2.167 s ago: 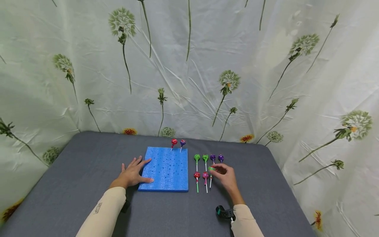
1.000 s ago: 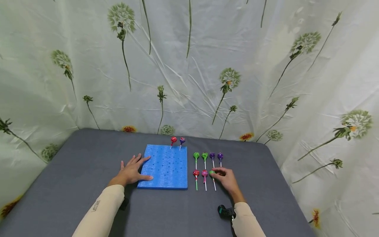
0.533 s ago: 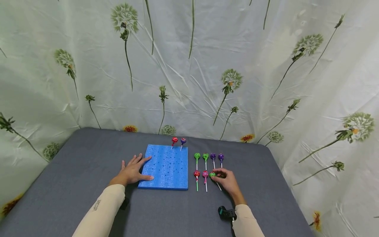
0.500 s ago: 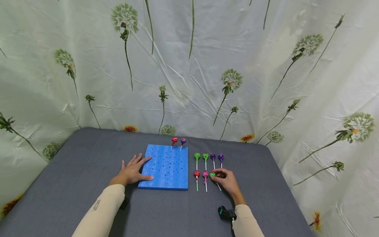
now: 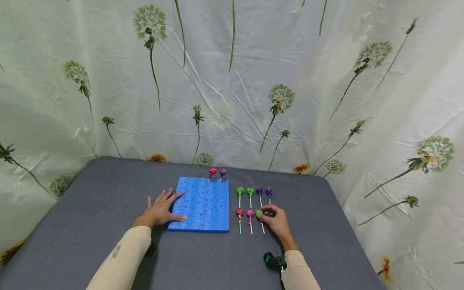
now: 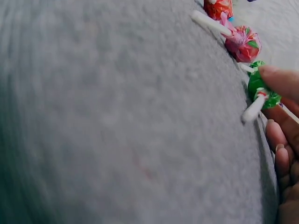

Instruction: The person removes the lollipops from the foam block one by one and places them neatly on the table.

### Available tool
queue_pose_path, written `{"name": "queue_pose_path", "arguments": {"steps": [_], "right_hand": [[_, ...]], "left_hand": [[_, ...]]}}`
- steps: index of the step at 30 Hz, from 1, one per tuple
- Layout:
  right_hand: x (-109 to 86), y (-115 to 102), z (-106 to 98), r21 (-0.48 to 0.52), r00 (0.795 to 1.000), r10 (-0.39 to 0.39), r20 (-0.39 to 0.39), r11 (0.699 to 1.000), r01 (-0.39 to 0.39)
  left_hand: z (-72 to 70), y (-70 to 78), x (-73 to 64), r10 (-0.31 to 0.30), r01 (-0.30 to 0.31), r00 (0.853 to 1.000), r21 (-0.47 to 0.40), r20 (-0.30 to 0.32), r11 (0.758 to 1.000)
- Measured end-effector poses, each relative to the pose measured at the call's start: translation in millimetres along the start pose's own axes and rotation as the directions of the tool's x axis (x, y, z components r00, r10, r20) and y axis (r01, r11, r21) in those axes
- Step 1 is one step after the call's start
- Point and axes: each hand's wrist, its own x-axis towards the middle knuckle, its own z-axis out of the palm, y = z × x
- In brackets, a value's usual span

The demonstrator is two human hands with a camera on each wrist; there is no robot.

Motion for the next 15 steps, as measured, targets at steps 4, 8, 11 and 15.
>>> {"name": "queue_pose_path", "arguments": {"steps": [4,8,11,15], "right_hand": [[-4.2,-9,1,0.008,1.000,-0.007,-0.013,1.000,0.008],[-12.0,-30,-1,-0.006,0.999,-0.030,-0.010,1.000,0.030],[-15.9,-41,-3,-0.022,1.000,-0.030,-0.005,0.999,0.030],[-15.6,-40,-3,-0.020,0.999,-0.040,-0.004,0.999,0.040]], "left_hand": [[0.3,-0.2,-0.6,-0.004,0.004,1.000,0.005,0.002,1.000],[-0.1,0.9,-1.7,-0.008,0.008,1.000,0.002,0.007,1.000],[-1.0,1.8,-2.3,-0.007,0.007,1.000,-0.001,0.007,1.000],[-1.1,1.7,-2.3,0.000,0.000,1.000,-0.005,0.010,1.000]]}}
